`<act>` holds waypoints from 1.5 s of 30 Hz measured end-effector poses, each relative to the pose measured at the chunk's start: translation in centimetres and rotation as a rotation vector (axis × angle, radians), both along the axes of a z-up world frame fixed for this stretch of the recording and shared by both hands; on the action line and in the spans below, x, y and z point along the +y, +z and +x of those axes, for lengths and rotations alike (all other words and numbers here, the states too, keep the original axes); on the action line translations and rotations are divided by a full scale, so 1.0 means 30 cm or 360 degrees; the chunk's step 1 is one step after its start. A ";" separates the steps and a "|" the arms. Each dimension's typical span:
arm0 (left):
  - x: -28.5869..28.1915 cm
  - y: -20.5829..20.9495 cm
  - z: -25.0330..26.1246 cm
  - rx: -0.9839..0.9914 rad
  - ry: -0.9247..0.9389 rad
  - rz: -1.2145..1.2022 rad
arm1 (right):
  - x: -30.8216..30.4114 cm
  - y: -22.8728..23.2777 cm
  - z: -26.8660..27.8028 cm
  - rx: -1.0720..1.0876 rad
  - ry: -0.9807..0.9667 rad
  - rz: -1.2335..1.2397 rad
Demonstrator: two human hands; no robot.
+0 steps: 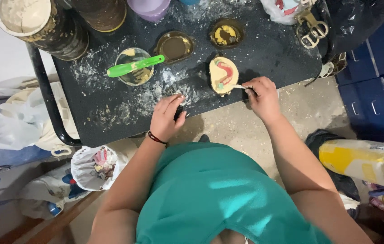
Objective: Refining a dental plaster mold by applying and smoothing material with a small tool.
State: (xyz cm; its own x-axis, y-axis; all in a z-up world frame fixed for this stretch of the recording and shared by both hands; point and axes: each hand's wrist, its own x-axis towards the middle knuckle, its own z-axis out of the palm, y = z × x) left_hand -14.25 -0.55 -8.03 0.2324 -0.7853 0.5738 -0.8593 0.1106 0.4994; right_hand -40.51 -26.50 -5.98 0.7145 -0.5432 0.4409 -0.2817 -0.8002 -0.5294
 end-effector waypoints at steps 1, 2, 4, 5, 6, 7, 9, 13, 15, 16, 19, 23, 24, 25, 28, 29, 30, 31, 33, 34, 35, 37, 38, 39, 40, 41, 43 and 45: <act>0.001 0.001 -0.001 -0.0003 -0.0002 -0.0003 | -0.004 0.000 -0.003 -0.0003 -0.0002 -0.0003; 0.001 0.002 -0.002 -0.0001 -0.0004 -0.0006 | -0.007 0.000 -0.006 0.0005 -0.0012 0.0018; -0.002 0.007 0.003 -0.0001 0.0003 -0.0009 | -0.024 0.005 0.002 0.0010 -0.0012 0.0039; -0.001 0.007 0.001 -0.0006 0.0004 -0.0002 | -0.025 0.007 0.002 0.0023 -0.0011 0.0029; 0.000 0.007 0.000 -0.0010 0.0004 0.0004 | -0.027 0.008 0.000 0.0035 -0.0010 0.0019; 0.000 0.012 -0.002 -0.0012 0.0003 0.0001 | -0.038 0.005 -0.005 0.0034 -0.0012 0.0016; 0.001 0.024 -0.006 0.0002 0.0002 0.0009 | -0.060 0.001 -0.014 -0.0064 -0.0043 0.0095; -0.001 0.015 -0.006 0.0027 -0.0012 0.0009 | -0.049 0.066 0.012 0.0002 -0.0080 0.0098; -0.004 0.009 -0.003 0.0014 -0.0010 -0.0003 | -0.040 0.086 0.020 0.0103 -0.0139 0.0042; -0.009 0.013 0.000 0.0011 -0.0011 -0.0006 | -0.034 0.081 0.010 0.0100 -0.0140 0.0039; -0.004 0.011 0.001 0.0069 -0.0035 -0.0005 | 0.020 0.053 -0.026 0.0157 -0.0096 -0.0091; -0.010 0.019 -0.001 0.0173 -0.0037 -0.0014 | 0.120 0.078 -0.055 0.0212 -0.0111 0.0034; -0.009 0.031 -0.002 0.0215 -0.0035 -0.0022 | 0.145 0.099 -0.060 0.0178 -0.0113 0.0137; -0.025 0.022 0.001 0.0208 -0.0044 -0.0024 | 0.137 0.088 -0.064 0.0171 -0.0122 0.0135; -0.125 0.050 -0.002 0.0293 -0.0085 0.0078 | 0.101 0.026 -0.067 -0.0072 -0.0277 0.0491; -0.186 0.095 -0.008 0.0463 -0.0203 0.0168 | 0.086 -0.018 -0.059 -0.0278 -0.0407 0.1097; -0.247 0.140 -0.016 0.0632 -0.0320 0.0258 | 0.072 -0.061 -0.052 -0.0489 -0.0527 0.1703; -0.312 0.141 -0.009 0.0624 -0.0338 0.0261 | 0.109 -0.004 -0.015 -0.0505 -0.0539 0.1700; -0.447 0.143 -0.003 0.0762 -0.0346 0.0305 | 0.181 0.111 0.056 -0.0724 -0.0577 0.2210; -0.472 0.160 0.003 0.0757 -0.0367 0.0309 | 0.210 0.108 0.076 -0.0741 -0.0592 0.2205; -0.501 0.178 0.006 0.0888 -0.0429 0.0456 | 0.234 0.107 0.096 -0.0827 -0.0618 0.2337; -0.543 0.175 0.015 0.1017 -0.0506 0.0617 | 0.261 0.103 0.119 -0.0927 -0.0661 0.2469; -0.555 0.155 0.021 0.1039 -0.0606 0.0605 | 0.267 0.101 0.121 -0.0997 -0.0667 0.2536; -0.571 0.137 0.030 0.1056 -0.0705 0.0593 | 0.268 0.100 0.127 -0.1073 -0.0667 0.2603; -0.563 0.121 0.031 0.1052 -0.0721 0.0602 | 0.259 0.098 0.125 -0.1089 -0.0680 0.2601; -0.554 0.103 0.034 0.1046 -0.0727 0.0584 | 0.250 0.095 0.124 -0.1142 -0.0709 0.2606; -0.514 0.097 0.035 0.1039 -0.0743 0.0575 | 0.213 0.090 0.117 -0.1205 -0.0748 0.2611; -0.448 0.117 0.030 0.0987 -0.0702 0.0504 | 0.156 0.084 0.102 -0.1194 -0.0705 0.2456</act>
State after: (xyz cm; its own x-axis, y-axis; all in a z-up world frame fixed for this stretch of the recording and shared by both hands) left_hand -13.34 -14.00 -4.52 0.0665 -0.9817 0.1786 -0.3274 0.1476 0.9333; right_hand -37.46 -21.80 -3.44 0.3167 -0.8194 -0.4778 0.3158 0.5661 -0.7615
